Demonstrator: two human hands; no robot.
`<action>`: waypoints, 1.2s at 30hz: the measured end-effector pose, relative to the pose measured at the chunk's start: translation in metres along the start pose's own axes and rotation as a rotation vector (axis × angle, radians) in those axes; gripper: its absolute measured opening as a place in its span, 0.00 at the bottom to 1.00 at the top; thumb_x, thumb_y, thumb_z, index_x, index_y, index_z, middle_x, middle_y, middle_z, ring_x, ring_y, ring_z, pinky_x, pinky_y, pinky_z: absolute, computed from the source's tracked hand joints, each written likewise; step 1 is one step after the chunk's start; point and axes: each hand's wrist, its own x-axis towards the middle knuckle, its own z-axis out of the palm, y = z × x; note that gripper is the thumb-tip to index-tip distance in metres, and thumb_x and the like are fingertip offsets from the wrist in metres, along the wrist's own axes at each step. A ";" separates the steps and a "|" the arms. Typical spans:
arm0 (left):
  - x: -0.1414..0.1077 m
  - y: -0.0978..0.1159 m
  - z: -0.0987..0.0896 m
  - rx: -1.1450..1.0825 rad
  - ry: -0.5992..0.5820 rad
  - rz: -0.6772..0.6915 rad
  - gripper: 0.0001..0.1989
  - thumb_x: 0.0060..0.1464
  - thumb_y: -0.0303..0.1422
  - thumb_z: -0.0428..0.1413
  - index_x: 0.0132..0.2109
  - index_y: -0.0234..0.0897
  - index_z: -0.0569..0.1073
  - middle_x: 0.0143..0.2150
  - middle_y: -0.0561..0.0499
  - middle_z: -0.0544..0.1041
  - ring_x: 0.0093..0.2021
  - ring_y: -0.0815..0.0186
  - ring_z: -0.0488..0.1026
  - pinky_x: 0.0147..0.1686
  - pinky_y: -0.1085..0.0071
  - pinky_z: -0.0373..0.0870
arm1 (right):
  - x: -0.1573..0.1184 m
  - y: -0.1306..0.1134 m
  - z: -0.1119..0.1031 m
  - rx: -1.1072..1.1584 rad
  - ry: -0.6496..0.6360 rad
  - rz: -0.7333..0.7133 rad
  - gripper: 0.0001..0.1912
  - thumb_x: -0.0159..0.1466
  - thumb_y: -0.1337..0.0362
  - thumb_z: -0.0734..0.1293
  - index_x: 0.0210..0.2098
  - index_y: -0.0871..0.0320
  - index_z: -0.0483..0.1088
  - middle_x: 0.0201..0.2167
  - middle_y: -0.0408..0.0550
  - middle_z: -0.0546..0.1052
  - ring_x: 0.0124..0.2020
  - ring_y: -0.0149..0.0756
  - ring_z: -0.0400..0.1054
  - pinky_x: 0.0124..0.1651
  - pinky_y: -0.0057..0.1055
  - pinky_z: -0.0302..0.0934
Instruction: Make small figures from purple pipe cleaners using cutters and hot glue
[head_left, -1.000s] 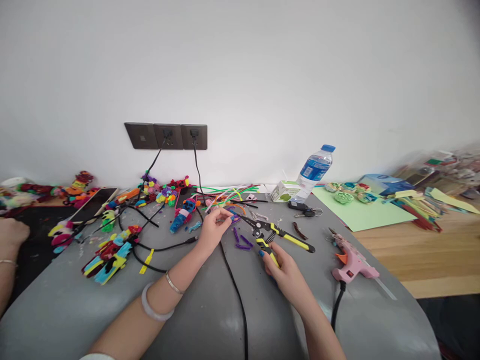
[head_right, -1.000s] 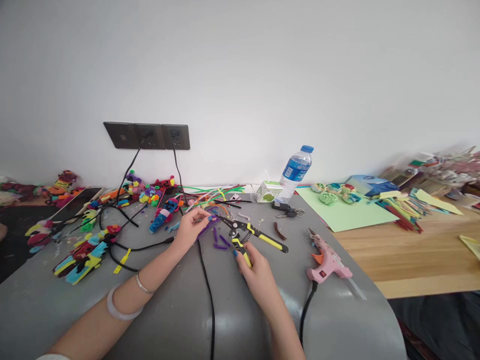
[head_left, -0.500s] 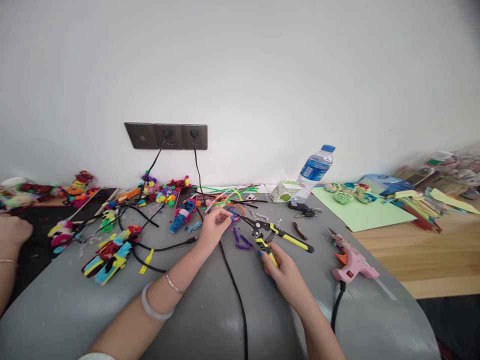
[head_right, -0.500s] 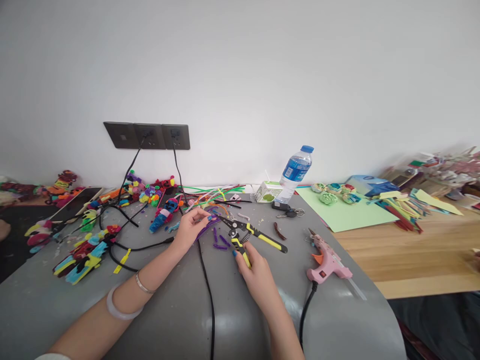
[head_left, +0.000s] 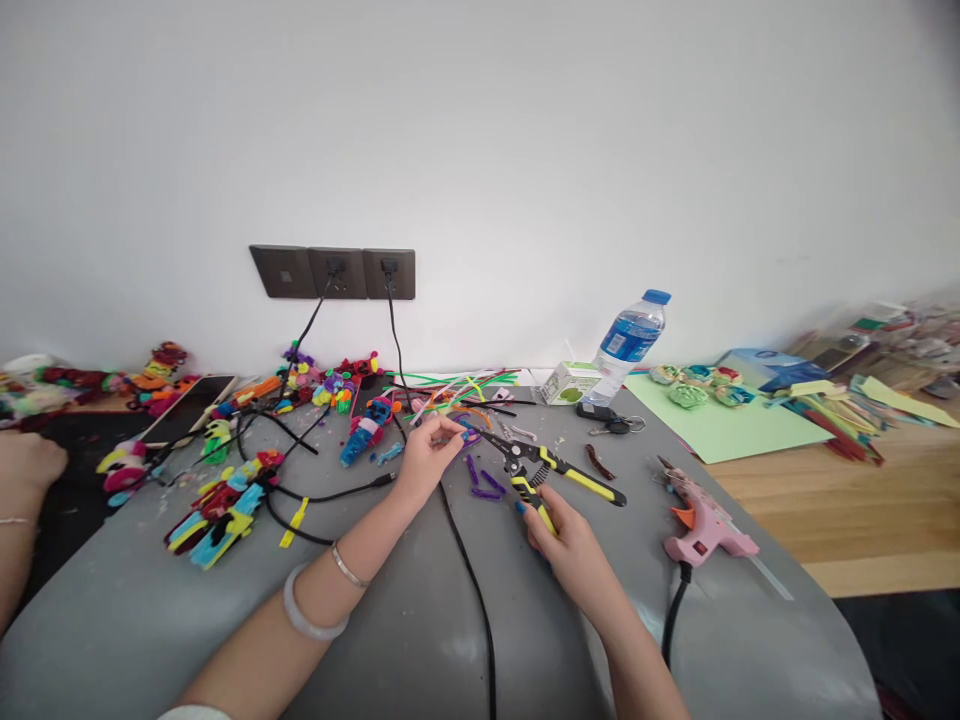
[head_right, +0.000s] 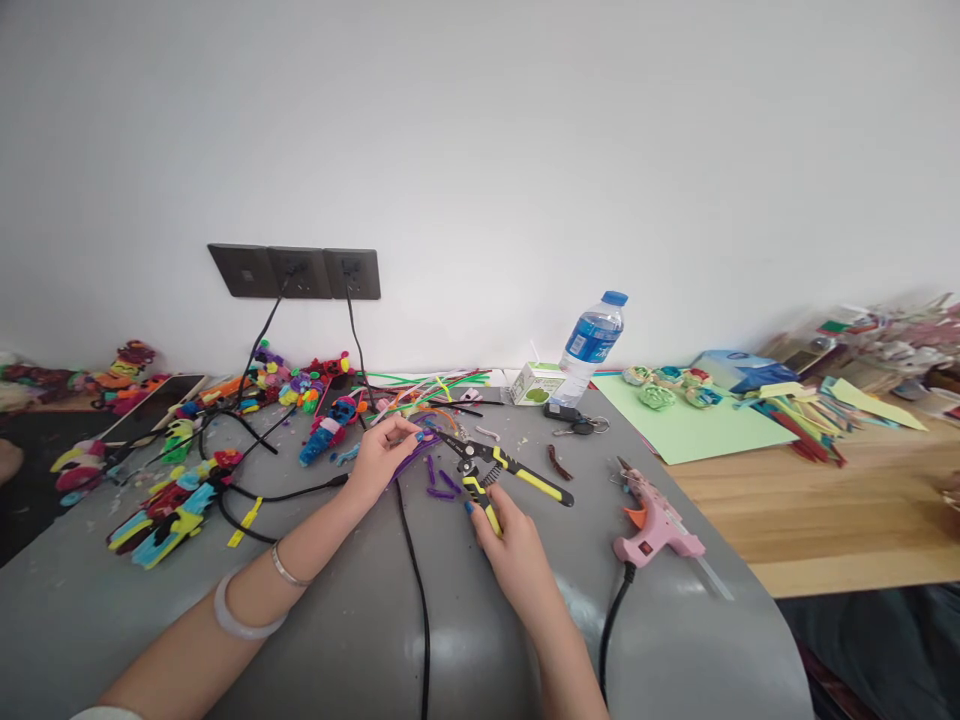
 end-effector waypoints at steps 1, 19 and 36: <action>0.000 0.000 0.000 0.000 0.001 0.000 0.05 0.47 0.33 0.60 0.32 0.35 0.75 0.30 0.51 0.76 0.32 0.66 0.74 0.32 0.72 0.70 | 0.000 0.000 0.000 0.001 0.003 -0.001 0.15 0.63 0.49 0.58 0.33 0.55 0.62 0.17 0.38 0.63 0.21 0.34 0.56 0.25 0.27 0.52; 0.001 -0.001 -0.001 -0.015 -0.013 -0.004 0.09 0.47 0.36 0.61 0.32 0.35 0.76 0.31 0.50 0.77 0.33 0.65 0.74 0.34 0.71 0.70 | -0.001 -0.002 0.001 0.001 0.010 0.008 0.16 0.63 0.48 0.58 0.34 0.55 0.62 0.18 0.38 0.62 0.21 0.34 0.55 0.25 0.28 0.50; 0.001 -0.004 -0.001 -0.018 -0.026 0.007 0.09 0.48 0.37 0.61 0.33 0.34 0.76 0.32 0.48 0.78 0.34 0.64 0.75 0.34 0.70 0.71 | 0.000 -0.004 0.000 0.030 0.019 0.006 0.17 0.61 0.46 0.59 0.32 0.54 0.61 0.17 0.38 0.63 0.20 0.34 0.56 0.24 0.27 0.50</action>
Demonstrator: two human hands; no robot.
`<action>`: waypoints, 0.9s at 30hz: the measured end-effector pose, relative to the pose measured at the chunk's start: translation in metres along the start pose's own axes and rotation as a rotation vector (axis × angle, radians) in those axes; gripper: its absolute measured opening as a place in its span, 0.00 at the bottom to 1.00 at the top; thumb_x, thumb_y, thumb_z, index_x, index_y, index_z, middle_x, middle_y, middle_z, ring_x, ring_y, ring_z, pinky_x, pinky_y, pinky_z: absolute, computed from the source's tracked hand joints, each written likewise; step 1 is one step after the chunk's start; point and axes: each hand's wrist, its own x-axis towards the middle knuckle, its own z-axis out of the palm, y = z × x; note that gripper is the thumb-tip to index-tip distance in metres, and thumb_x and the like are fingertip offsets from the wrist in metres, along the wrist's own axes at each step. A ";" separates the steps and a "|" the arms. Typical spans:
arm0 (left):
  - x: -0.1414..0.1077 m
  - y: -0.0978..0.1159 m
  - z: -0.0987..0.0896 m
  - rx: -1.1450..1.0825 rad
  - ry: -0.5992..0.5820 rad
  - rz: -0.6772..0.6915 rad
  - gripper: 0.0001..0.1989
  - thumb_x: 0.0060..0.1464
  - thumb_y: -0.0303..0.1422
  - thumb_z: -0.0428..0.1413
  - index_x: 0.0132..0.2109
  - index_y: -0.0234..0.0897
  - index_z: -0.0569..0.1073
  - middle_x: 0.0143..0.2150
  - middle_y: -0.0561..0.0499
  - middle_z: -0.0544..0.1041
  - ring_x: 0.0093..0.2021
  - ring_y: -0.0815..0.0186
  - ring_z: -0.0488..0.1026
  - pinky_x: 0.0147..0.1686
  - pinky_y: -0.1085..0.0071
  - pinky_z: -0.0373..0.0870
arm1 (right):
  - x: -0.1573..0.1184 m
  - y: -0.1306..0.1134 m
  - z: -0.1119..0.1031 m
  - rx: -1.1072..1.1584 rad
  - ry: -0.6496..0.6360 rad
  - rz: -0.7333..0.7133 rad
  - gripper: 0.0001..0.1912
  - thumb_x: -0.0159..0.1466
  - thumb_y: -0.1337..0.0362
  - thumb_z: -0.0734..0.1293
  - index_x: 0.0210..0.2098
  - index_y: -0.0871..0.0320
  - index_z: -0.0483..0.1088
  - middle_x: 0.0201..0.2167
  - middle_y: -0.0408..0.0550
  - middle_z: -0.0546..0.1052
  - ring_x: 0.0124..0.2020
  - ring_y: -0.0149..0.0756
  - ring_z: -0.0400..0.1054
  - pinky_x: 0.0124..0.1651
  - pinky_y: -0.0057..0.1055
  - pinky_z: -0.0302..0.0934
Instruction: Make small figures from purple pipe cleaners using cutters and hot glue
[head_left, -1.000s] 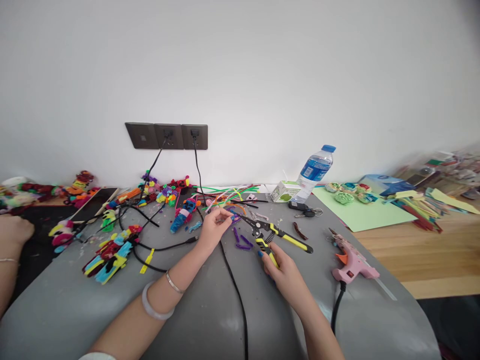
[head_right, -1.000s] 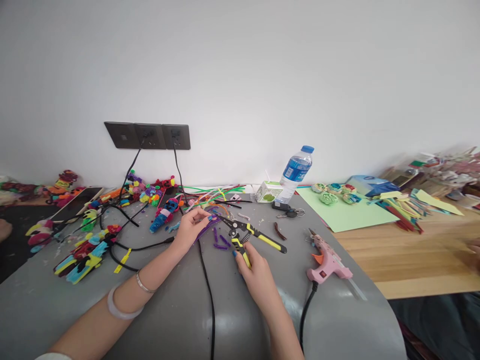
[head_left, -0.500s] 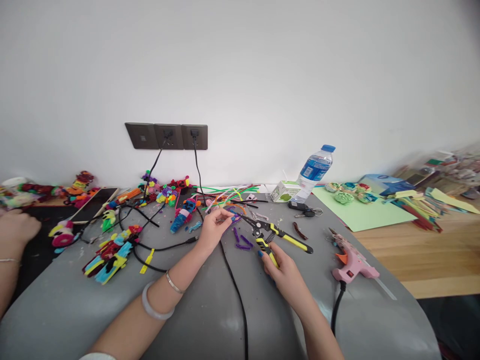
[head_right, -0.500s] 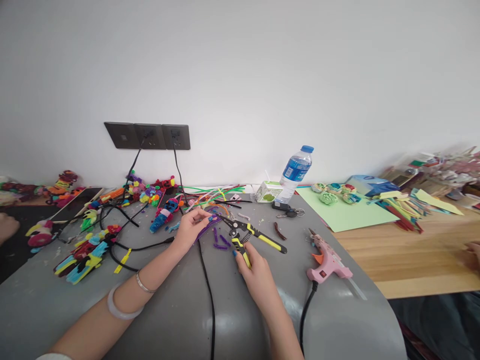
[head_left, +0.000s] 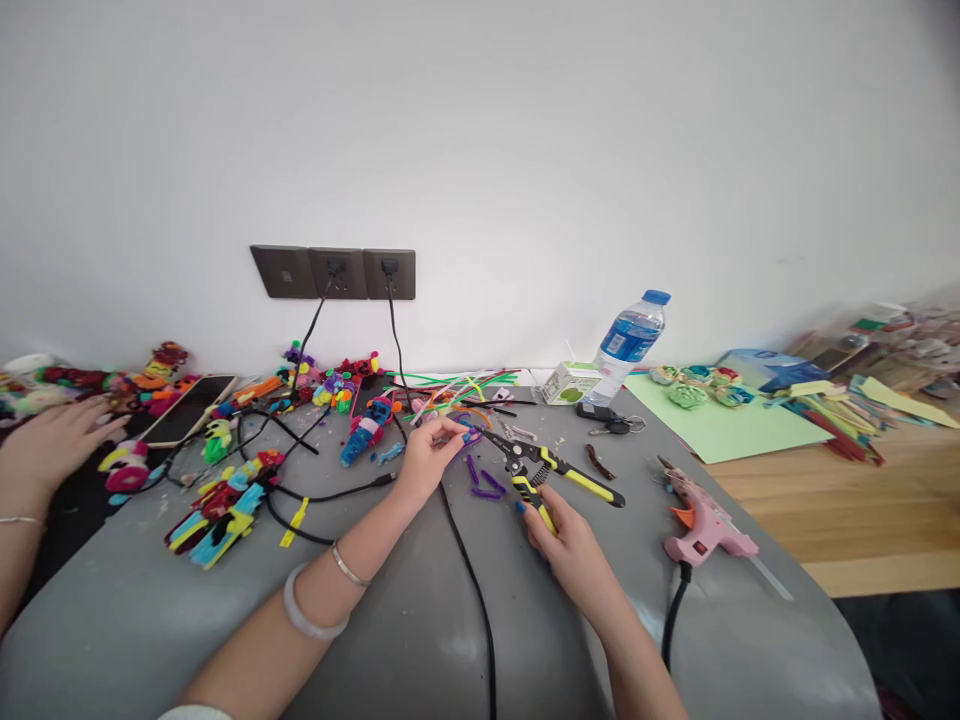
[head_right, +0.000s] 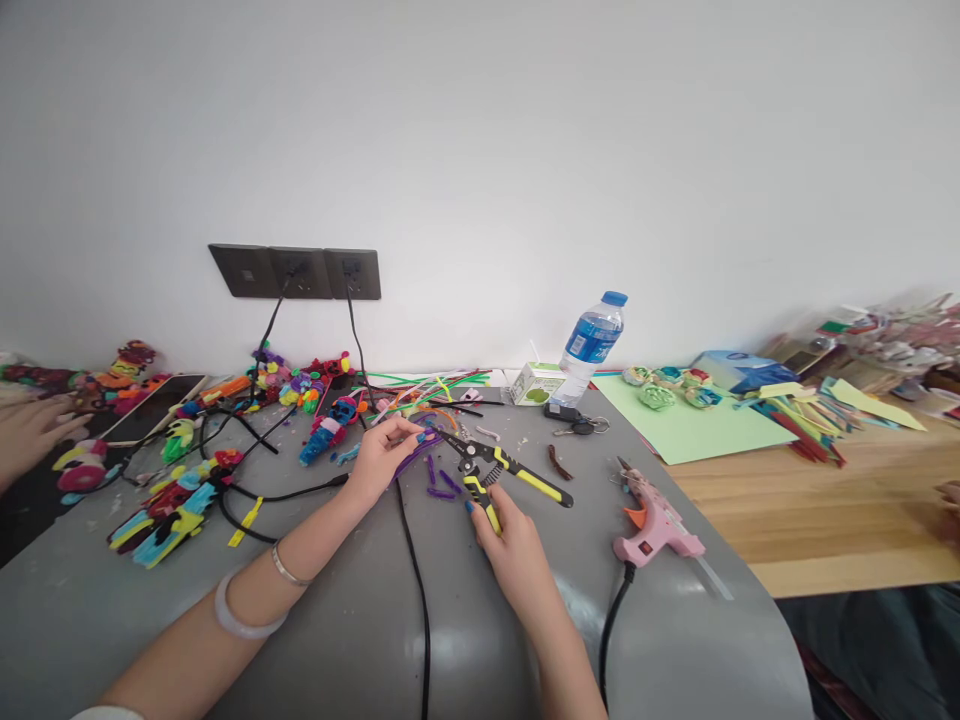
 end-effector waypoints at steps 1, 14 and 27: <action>0.000 0.000 0.000 0.002 0.001 0.002 0.09 0.48 0.37 0.61 0.33 0.34 0.76 0.32 0.48 0.78 0.34 0.64 0.75 0.34 0.70 0.71 | 0.000 0.000 0.000 -0.003 0.000 0.000 0.17 0.62 0.46 0.59 0.32 0.54 0.62 0.17 0.38 0.63 0.20 0.34 0.56 0.24 0.27 0.50; -0.001 0.002 0.000 0.005 0.006 0.018 0.09 0.48 0.37 0.61 0.33 0.35 0.77 0.32 0.48 0.78 0.35 0.64 0.75 0.35 0.70 0.71 | 0.000 0.001 0.001 0.002 0.000 -0.003 0.17 0.62 0.47 0.59 0.33 0.54 0.62 0.16 0.38 0.64 0.20 0.35 0.58 0.24 0.28 0.51; -0.001 0.001 0.001 0.013 -0.004 0.027 0.08 0.49 0.36 0.60 0.33 0.35 0.76 0.32 0.48 0.77 0.35 0.64 0.75 0.36 0.70 0.71 | 0.000 0.001 0.000 0.022 0.005 0.002 0.17 0.62 0.47 0.60 0.33 0.55 0.63 0.17 0.38 0.64 0.19 0.33 0.57 0.23 0.27 0.51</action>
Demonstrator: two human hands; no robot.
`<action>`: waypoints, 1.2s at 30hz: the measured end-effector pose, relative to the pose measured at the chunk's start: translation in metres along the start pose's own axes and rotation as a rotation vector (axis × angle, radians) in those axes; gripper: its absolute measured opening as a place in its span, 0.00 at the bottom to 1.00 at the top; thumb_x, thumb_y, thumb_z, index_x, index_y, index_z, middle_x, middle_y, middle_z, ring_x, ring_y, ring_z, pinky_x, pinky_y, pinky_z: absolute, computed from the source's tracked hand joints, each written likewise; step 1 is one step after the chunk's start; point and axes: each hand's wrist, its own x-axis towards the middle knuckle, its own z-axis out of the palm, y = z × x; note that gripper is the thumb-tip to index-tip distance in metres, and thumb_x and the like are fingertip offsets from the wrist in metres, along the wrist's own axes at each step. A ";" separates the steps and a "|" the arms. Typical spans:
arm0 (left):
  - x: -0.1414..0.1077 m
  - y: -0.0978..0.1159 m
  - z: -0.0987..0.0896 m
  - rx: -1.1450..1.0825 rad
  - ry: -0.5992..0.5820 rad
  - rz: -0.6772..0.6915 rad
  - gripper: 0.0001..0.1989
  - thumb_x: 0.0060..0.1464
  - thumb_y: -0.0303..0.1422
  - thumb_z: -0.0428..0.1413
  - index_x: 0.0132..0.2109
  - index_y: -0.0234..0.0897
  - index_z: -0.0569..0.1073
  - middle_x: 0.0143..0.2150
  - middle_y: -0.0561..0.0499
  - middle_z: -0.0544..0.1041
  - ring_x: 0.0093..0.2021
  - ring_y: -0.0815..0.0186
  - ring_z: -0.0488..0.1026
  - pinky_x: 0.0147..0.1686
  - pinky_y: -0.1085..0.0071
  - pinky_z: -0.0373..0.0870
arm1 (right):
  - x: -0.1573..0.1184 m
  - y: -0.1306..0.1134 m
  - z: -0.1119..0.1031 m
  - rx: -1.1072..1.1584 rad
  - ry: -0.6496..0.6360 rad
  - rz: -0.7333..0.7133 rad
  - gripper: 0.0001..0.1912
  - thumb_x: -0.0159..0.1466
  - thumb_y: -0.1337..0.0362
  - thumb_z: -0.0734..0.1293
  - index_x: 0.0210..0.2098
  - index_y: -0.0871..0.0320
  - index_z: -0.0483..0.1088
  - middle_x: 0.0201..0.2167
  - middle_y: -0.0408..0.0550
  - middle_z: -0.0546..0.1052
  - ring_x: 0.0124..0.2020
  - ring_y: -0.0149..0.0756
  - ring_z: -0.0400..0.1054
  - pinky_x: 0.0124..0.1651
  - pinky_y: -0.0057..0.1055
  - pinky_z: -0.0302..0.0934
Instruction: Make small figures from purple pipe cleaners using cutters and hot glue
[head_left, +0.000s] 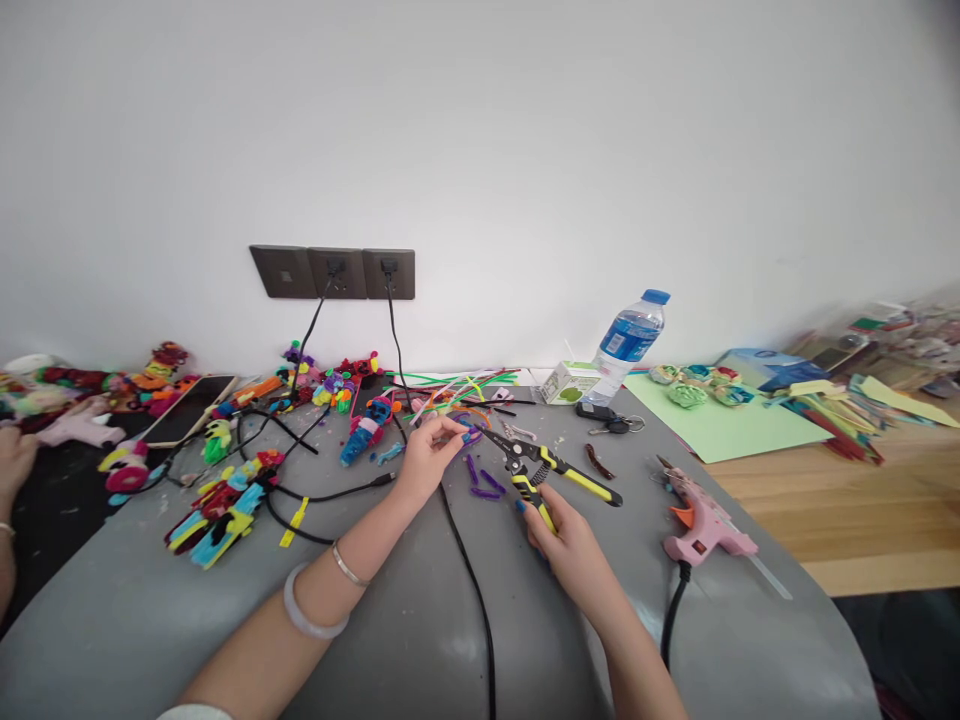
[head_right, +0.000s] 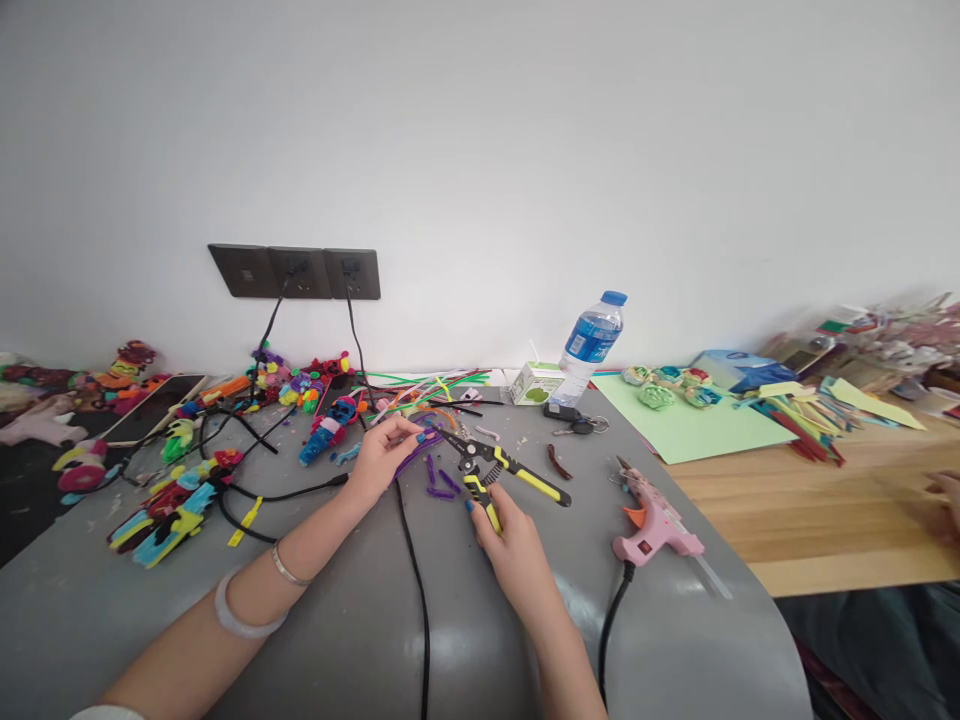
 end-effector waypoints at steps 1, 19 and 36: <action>0.000 0.000 0.000 0.000 0.000 0.001 0.08 0.49 0.36 0.60 0.33 0.35 0.76 0.33 0.48 0.77 0.35 0.64 0.75 0.36 0.70 0.71 | 0.000 0.000 0.000 0.007 -0.003 0.003 0.17 0.61 0.47 0.60 0.33 0.55 0.63 0.17 0.38 0.64 0.19 0.33 0.57 0.22 0.27 0.51; 0.000 -0.002 0.001 -0.021 0.002 0.014 0.08 0.48 0.36 0.61 0.33 0.35 0.76 0.33 0.48 0.78 0.36 0.63 0.75 0.36 0.69 0.72 | 0.001 -0.004 -0.006 0.125 -0.136 0.075 0.16 0.63 0.47 0.58 0.31 0.53 0.56 0.16 0.35 0.62 0.16 0.28 0.51 0.19 0.25 0.49; 0.000 0.003 0.001 -0.035 0.008 -0.030 0.06 0.47 0.34 0.60 0.32 0.35 0.75 0.30 0.50 0.77 0.32 0.66 0.73 0.32 0.73 0.68 | 0.002 0.008 -0.012 0.290 -0.238 0.025 0.20 0.66 0.44 0.58 0.30 0.55 0.58 0.17 0.34 0.61 0.14 0.24 0.50 0.16 0.22 0.50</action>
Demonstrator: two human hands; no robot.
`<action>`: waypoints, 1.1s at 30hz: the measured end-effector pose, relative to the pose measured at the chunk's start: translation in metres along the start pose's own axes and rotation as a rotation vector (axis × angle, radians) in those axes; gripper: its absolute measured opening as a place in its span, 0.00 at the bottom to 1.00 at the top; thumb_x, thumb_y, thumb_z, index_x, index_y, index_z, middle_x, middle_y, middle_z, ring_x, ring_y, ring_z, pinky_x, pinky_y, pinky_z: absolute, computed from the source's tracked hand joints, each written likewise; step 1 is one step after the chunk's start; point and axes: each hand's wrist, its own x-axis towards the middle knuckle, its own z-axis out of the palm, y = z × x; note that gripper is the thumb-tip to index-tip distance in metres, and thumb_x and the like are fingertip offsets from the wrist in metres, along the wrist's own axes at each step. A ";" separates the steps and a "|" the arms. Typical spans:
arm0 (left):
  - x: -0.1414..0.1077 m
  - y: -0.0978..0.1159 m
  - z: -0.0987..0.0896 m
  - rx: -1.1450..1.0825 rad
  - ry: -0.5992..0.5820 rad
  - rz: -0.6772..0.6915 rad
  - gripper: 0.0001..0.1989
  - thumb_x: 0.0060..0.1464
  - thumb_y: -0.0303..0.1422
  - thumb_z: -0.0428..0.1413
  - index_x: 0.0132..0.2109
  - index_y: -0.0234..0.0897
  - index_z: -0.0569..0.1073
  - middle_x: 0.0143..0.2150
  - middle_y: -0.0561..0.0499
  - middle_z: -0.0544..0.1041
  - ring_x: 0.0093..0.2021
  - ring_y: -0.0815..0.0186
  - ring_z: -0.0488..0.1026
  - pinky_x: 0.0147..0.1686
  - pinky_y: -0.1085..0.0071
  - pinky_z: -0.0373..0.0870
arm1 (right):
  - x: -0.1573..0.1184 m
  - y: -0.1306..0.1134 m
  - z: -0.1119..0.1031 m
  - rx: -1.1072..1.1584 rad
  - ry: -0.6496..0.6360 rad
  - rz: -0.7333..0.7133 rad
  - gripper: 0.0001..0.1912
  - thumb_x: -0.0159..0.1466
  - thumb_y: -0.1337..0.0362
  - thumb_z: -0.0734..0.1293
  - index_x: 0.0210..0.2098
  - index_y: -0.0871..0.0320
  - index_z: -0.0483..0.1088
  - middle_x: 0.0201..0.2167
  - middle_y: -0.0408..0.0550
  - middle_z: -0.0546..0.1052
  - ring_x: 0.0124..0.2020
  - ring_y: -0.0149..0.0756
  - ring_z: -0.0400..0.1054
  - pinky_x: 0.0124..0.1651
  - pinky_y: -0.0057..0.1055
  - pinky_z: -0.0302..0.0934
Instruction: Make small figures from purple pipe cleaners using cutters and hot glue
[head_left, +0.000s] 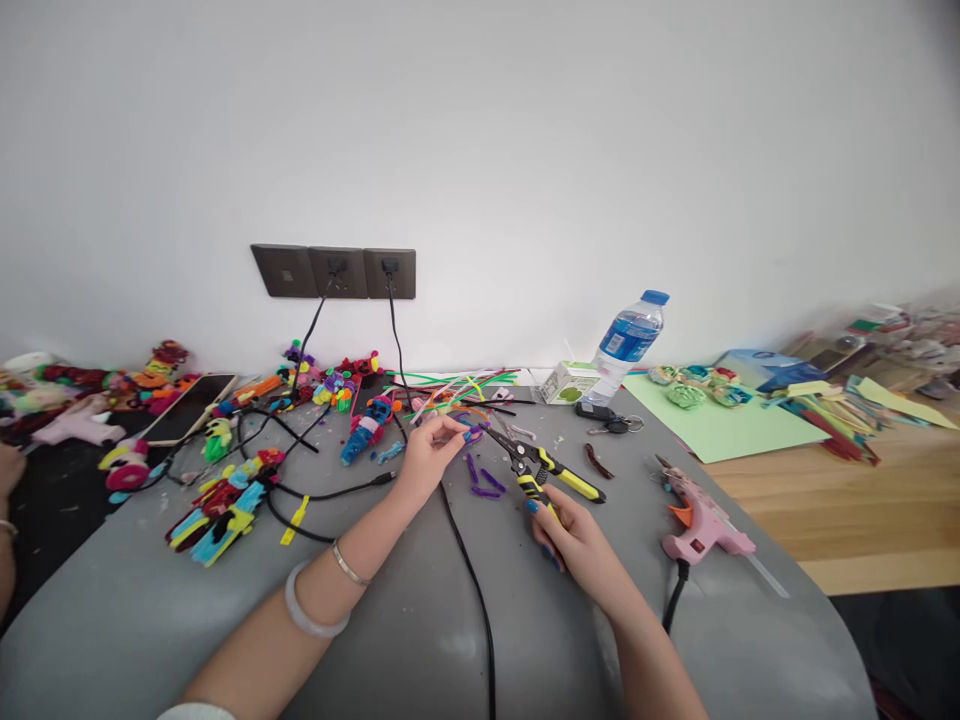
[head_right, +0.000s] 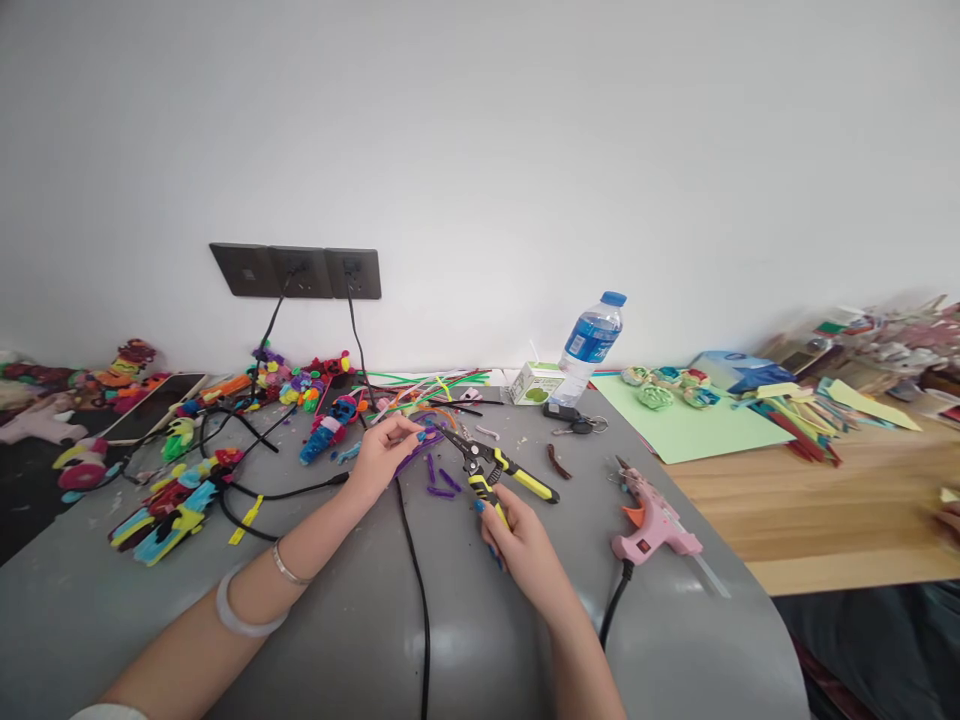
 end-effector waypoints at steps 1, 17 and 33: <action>0.000 0.000 0.000 0.002 0.003 -0.004 0.06 0.47 0.34 0.60 0.32 0.35 0.75 0.30 0.50 0.77 0.32 0.66 0.73 0.32 0.73 0.68 | 0.000 0.001 -0.001 0.012 -0.004 -0.005 0.20 0.66 0.44 0.58 0.30 0.55 0.58 0.17 0.34 0.60 0.14 0.24 0.50 0.16 0.22 0.50; 0.001 -0.002 -0.001 0.085 0.063 0.023 0.04 0.49 0.32 0.58 0.31 0.34 0.74 0.29 0.51 0.74 0.30 0.67 0.70 0.30 0.74 0.64 | -0.002 -0.003 -0.004 0.098 0.032 0.001 0.23 0.64 0.41 0.59 0.33 0.56 0.62 0.16 0.35 0.61 0.15 0.24 0.49 0.16 0.22 0.47; 0.001 -0.001 -0.002 0.084 0.047 -0.033 0.03 0.47 0.30 0.59 0.32 0.35 0.74 0.32 0.49 0.76 0.34 0.65 0.73 0.31 0.74 0.65 | -0.002 0.007 -0.003 0.248 0.425 -0.052 0.21 0.56 0.45 0.70 0.34 0.56 0.64 0.21 0.39 0.68 0.21 0.30 0.60 0.23 0.26 0.56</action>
